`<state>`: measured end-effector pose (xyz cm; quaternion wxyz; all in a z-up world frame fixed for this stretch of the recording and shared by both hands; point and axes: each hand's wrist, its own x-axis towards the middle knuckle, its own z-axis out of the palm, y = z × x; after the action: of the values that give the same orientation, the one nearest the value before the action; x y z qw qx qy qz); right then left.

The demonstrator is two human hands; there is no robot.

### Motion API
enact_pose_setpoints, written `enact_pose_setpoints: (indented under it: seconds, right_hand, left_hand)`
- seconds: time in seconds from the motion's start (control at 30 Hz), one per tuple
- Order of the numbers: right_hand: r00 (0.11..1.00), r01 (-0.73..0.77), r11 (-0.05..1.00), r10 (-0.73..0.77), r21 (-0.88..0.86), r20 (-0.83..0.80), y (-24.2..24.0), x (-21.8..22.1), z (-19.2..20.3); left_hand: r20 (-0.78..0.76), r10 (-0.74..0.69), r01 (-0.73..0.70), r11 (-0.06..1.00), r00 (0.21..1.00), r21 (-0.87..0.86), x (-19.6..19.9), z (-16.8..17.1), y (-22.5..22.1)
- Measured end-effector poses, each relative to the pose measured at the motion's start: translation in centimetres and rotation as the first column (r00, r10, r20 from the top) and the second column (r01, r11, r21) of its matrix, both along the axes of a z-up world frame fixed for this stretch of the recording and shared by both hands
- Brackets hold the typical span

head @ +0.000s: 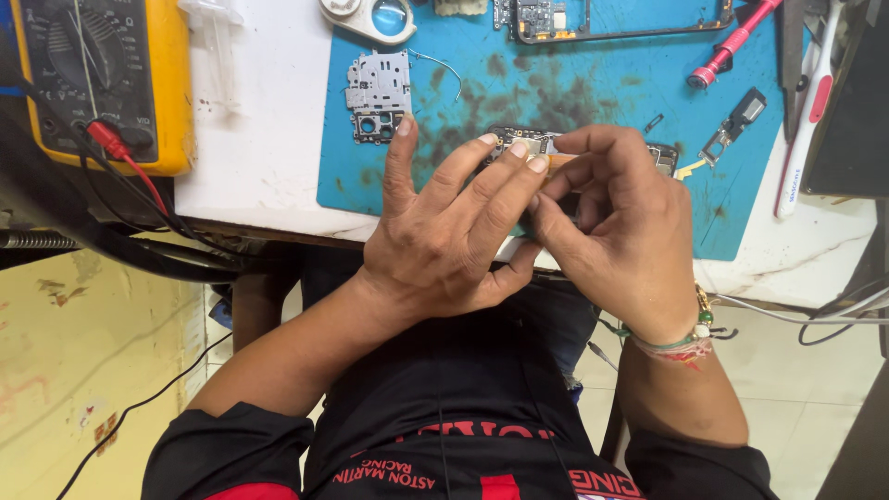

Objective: The person disassembles a mobile phone by removing internal components, peeling away adhesive strips from the chassis, and using a screwdriver to remove screws from the circuit board.

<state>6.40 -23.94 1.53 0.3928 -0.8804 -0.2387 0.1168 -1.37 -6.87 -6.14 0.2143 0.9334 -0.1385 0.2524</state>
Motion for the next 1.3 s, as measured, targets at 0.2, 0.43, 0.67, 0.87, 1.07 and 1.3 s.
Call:
enact_pose_setpoints:
  seconds: [0.2,0.43,0.67,0.87,1.07,1.3]
  right_hand:
    - [0.999,0.035,0.999,-0.035,-0.011,0.019,0.1,-0.2,-0.4]
    - [0.979,0.136,0.974,-0.106,0.178,-0.172,-0.3,-0.6,-1.4]
    - [0.964,0.234,0.856,-0.144,0.461,-0.223,0.1,0.2,0.1]
    - [0.976,-0.017,0.874,0.119,0.486,-0.179,4.1,3.3,0.9]
    - [0.985,0.031,0.864,0.058,0.502,-0.162,4.3,3.1,1.6]
    - [0.934,-0.137,0.986,0.162,-0.100,0.317,-3.4,0.8,2.6]
  left_hand:
    - [-0.014,-0.003,0.003,1.000,1.000,0.006,-0.1,-0.1,0.1]
    - [-0.009,0.012,-0.012,1.000,1.000,0.022,-0.1,0.1,0.1]
    - [0.141,-0.049,0.061,0.995,0.989,-0.080,-0.6,-0.5,0.7]
    - [0.292,-0.058,0.128,0.966,0.955,-0.225,-1.5,-1.3,1.0]
    - [0.181,-0.029,0.074,0.966,0.983,-0.248,-1.4,0.1,1.1]
    - [-0.037,-0.092,0.080,0.968,0.995,-0.237,-1.1,2.0,1.6]
